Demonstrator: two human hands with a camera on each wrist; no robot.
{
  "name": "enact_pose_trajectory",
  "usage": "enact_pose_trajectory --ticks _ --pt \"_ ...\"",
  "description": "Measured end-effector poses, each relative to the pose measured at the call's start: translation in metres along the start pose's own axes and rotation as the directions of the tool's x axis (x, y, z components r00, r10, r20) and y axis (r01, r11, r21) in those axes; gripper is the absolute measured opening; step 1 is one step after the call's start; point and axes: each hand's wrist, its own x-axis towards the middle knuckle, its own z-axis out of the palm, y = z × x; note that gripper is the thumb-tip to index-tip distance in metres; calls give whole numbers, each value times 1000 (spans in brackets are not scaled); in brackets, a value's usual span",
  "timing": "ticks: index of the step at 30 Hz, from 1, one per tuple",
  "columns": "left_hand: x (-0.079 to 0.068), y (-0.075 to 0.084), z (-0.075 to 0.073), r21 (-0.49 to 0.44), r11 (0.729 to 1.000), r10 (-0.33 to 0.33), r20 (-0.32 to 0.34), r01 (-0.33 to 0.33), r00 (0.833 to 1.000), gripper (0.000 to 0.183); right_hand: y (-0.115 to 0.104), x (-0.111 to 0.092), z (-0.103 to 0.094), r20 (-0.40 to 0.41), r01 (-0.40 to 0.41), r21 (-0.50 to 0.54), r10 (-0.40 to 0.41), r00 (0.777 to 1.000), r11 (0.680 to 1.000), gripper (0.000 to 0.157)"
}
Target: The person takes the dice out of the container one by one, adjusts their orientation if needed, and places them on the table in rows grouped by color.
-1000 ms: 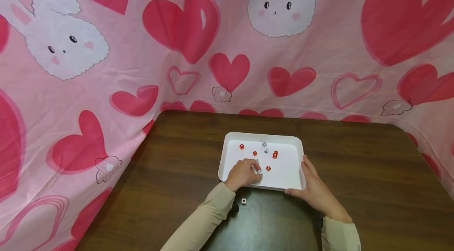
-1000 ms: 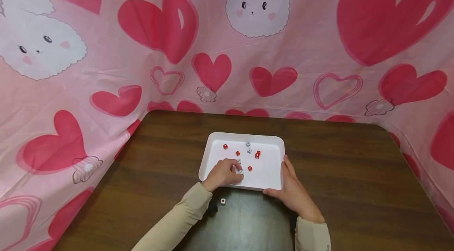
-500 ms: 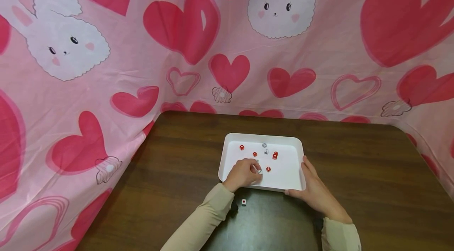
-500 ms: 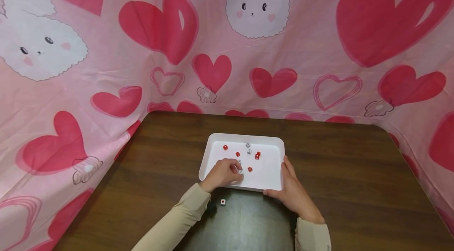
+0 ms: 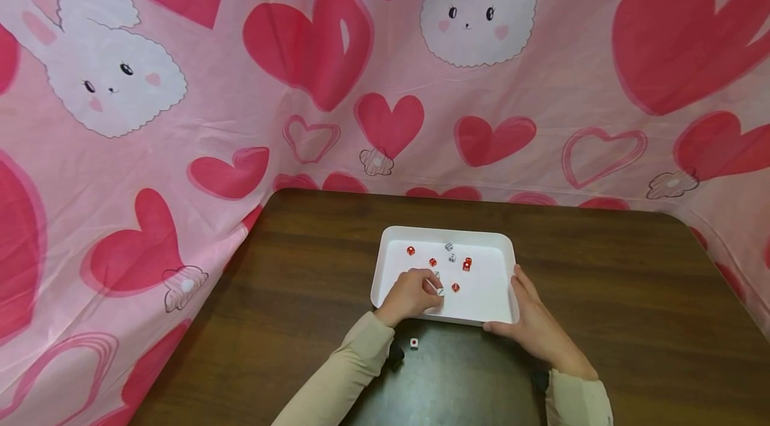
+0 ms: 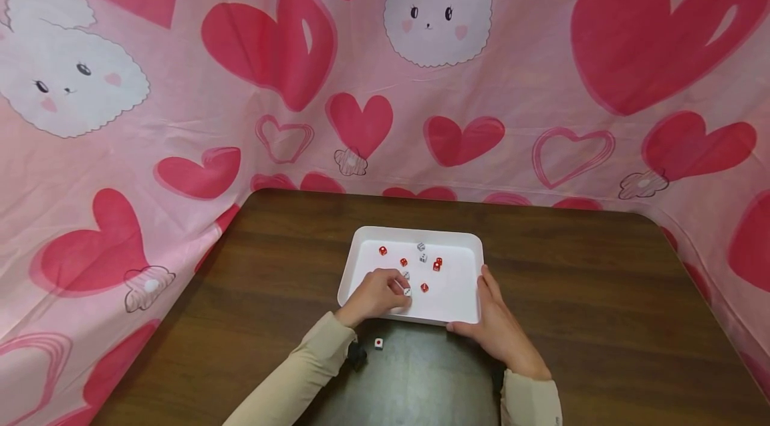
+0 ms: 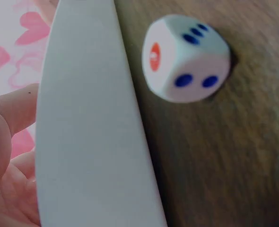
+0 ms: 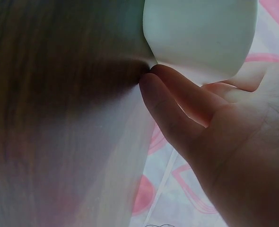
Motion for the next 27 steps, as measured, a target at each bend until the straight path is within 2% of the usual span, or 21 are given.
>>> enact_pose_trajectory --ticks 10,18,27 --pt "-3 2 -5 -39 999 17 3 -17 1000 12 0 -1 0 -12 20 -8 -20 1000 1000 111" --pt "-8 6 -7 -74 997 0 18 2 1000 12 1 -1 2 -8 1 -17 -1 1000 1000 112" --pt "-17 9 -10 -69 998 4 31 -2 1000 11 -2 -5 4 -11 3 -25 -4 1000 1000 111"
